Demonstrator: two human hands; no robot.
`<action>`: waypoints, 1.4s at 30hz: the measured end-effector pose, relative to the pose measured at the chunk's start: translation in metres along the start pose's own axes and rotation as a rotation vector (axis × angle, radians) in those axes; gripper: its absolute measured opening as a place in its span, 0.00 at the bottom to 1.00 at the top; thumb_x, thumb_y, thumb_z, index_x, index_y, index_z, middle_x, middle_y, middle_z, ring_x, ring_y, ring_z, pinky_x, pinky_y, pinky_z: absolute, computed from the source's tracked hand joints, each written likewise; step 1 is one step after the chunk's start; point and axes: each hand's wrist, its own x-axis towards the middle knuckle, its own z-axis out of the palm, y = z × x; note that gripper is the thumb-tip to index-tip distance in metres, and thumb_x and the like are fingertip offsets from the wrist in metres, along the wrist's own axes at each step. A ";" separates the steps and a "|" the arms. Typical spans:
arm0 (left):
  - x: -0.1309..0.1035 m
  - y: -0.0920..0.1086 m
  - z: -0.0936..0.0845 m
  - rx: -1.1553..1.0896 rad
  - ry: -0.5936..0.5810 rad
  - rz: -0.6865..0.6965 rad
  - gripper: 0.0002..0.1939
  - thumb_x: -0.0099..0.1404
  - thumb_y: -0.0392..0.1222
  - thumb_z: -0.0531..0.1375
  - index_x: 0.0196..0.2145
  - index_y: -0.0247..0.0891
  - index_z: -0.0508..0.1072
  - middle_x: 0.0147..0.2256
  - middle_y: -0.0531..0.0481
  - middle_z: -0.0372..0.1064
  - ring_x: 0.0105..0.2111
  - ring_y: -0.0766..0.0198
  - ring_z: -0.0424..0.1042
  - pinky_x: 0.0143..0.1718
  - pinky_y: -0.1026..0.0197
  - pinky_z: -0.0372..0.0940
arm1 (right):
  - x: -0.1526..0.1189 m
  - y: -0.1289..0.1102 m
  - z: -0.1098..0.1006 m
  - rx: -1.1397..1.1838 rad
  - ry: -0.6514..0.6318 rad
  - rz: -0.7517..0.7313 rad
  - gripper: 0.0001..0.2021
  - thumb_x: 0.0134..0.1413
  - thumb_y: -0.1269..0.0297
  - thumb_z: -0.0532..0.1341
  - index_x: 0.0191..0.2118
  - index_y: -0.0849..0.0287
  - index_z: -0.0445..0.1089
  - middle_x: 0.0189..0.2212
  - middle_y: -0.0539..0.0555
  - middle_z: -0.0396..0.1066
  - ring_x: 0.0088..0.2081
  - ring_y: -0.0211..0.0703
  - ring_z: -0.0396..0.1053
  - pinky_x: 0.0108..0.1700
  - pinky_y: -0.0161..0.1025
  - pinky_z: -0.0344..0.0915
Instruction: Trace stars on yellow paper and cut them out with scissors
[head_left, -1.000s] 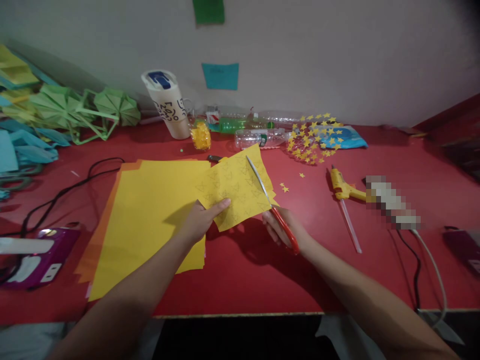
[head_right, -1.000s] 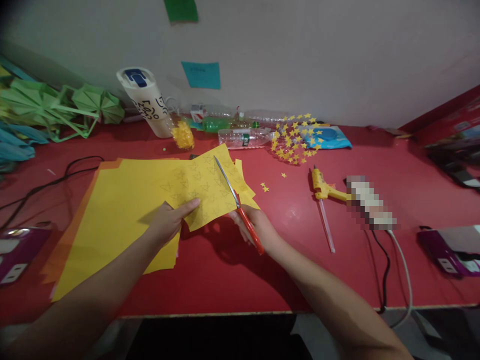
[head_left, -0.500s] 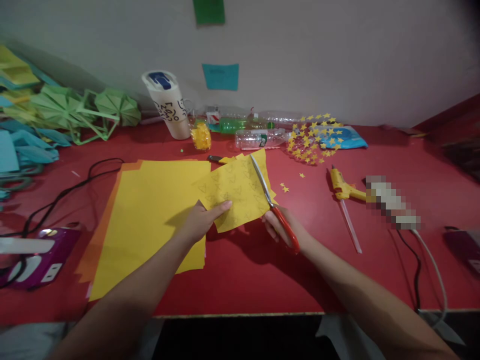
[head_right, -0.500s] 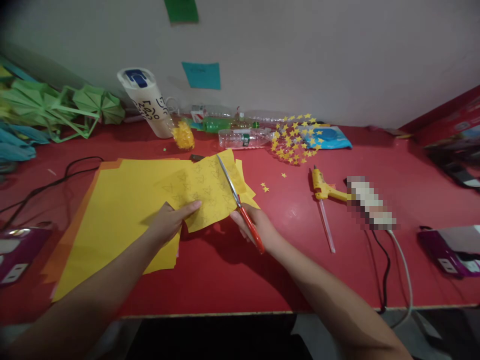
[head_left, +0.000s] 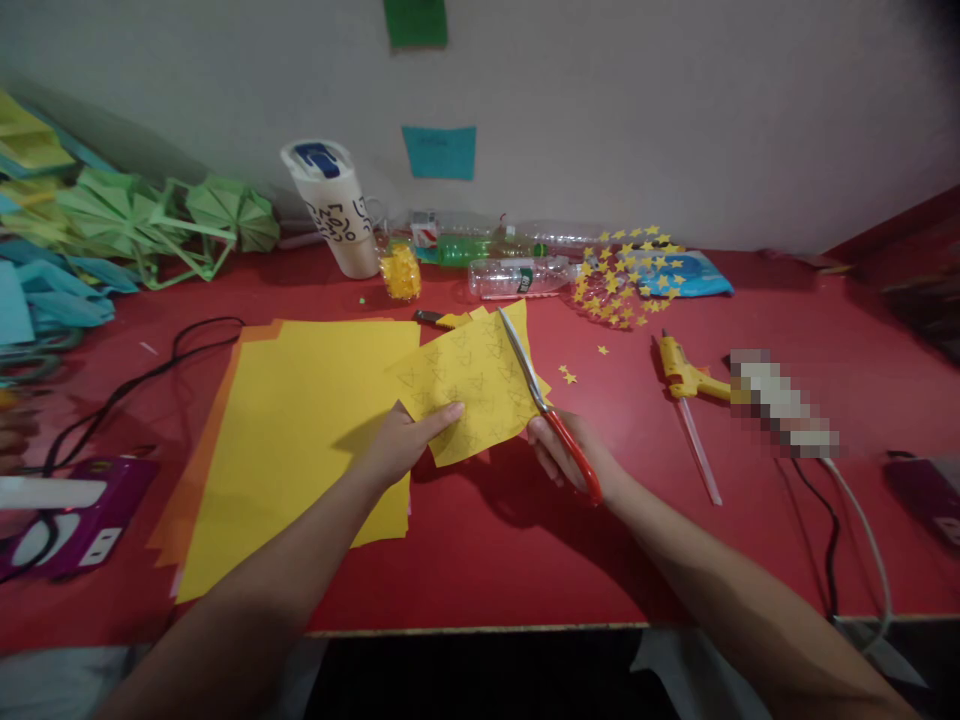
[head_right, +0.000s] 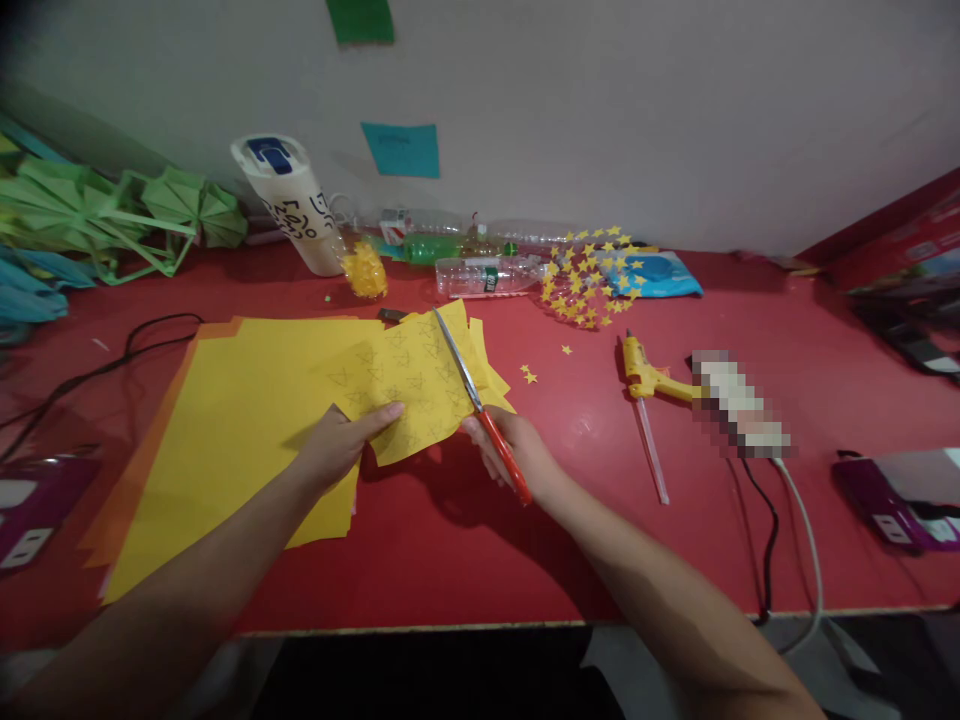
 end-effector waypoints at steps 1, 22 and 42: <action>0.000 -0.001 0.000 -0.017 0.008 0.006 0.25 0.52 0.49 0.67 0.48 0.40 0.75 0.50 0.41 0.76 0.52 0.47 0.73 0.56 0.45 0.65 | 0.000 -0.001 0.000 0.000 0.002 0.008 0.22 0.56 0.40 0.54 0.25 0.54 0.57 0.09 0.41 0.55 0.11 0.31 0.53 0.16 0.33 0.52; 0.006 -0.012 -0.005 -0.002 -0.185 -0.071 0.22 0.47 0.46 0.70 0.41 0.38 0.78 0.43 0.39 0.79 0.42 0.51 0.78 0.44 0.51 0.73 | 0.001 -0.009 -0.002 0.041 0.189 0.043 0.21 0.42 0.49 0.64 0.21 0.52 0.50 0.10 0.41 0.55 0.12 0.31 0.53 0.15 0.33 0.49; 0.023 0.013 -0.018 -0.235 0.228 0.235 0.14 0.51 0.47 0.67 0.30 0.32 0.76 0.27 0.45 0.78 0.20 0.65 0.71 0.20 0.64 0.61 | 0.004 -0.003 -0.014 -0.418 -0.026 -0.030 0.27 0.48 0.34 0.58 0.25 0.56 0.57 0.21 0.45 0.56 0.23 0.35 0.52 0.27 0.35 0.52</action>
